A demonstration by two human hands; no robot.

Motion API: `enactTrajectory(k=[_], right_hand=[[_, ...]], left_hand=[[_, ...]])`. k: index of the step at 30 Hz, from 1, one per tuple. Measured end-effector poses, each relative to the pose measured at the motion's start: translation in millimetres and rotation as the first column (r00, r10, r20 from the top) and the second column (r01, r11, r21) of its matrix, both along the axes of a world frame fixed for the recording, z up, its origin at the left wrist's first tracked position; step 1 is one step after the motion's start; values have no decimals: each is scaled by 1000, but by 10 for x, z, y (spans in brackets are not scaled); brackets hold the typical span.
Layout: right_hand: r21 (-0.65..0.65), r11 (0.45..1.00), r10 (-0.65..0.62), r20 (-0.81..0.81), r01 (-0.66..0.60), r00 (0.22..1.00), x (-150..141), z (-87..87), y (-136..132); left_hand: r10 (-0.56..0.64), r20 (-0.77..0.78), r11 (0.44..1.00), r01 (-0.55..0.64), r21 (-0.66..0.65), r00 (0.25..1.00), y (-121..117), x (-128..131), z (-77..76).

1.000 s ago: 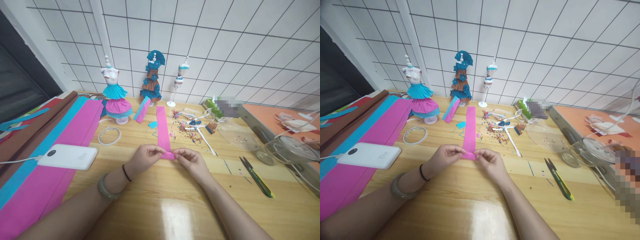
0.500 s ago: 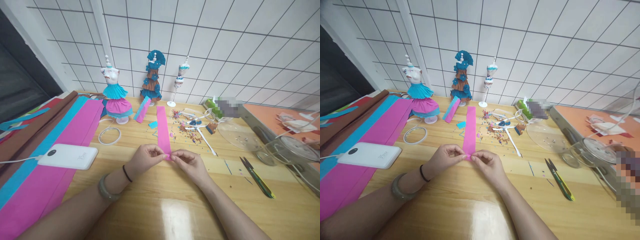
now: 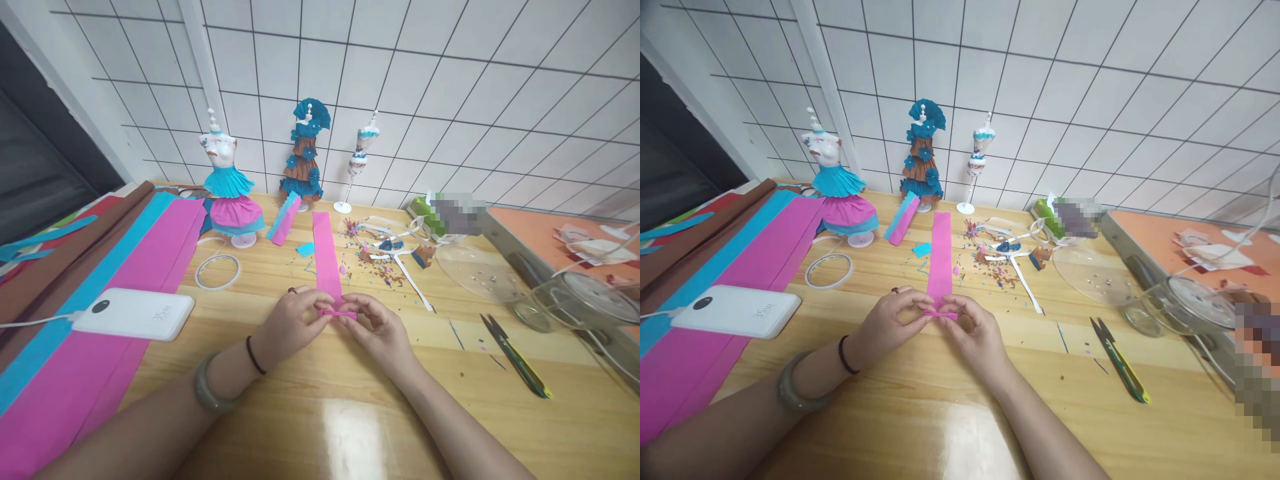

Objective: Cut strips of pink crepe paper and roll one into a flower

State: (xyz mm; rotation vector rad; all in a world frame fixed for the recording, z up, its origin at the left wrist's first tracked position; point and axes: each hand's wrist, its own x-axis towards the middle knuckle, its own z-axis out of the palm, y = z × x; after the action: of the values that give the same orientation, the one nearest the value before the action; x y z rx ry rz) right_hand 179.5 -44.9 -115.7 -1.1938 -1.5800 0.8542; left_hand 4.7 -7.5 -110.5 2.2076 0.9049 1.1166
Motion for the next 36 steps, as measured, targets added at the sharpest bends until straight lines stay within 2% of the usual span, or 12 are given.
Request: enactTrajectory(k=[7,17,21,25,28,36], right_hand=[[46,999,-7,49,5,999,7,18,-11],[27,999,-44,26,44,999,55,-32,34],[18,998,-57,21,56,998,72,-39,43],[-44,997,-61,5,61,998,78,-53,55],[-86,996,-38,-7,38,999,70,-37,58],[-84,996,25,41,-21,999,72,13,48]], left_hand=[[-88,-33,995,87,-49,996,22,-8,15],[-24,56,994,30,-105,998,26,-9,40],[12,57,972,1,-236,998,36,-20,30],[21,114,899,31,-436,993,55,-26,-8],[20,146,855,59,-515,989,63,-21,-19],[8,149,876,64,-477,989,52,-40,-5]])
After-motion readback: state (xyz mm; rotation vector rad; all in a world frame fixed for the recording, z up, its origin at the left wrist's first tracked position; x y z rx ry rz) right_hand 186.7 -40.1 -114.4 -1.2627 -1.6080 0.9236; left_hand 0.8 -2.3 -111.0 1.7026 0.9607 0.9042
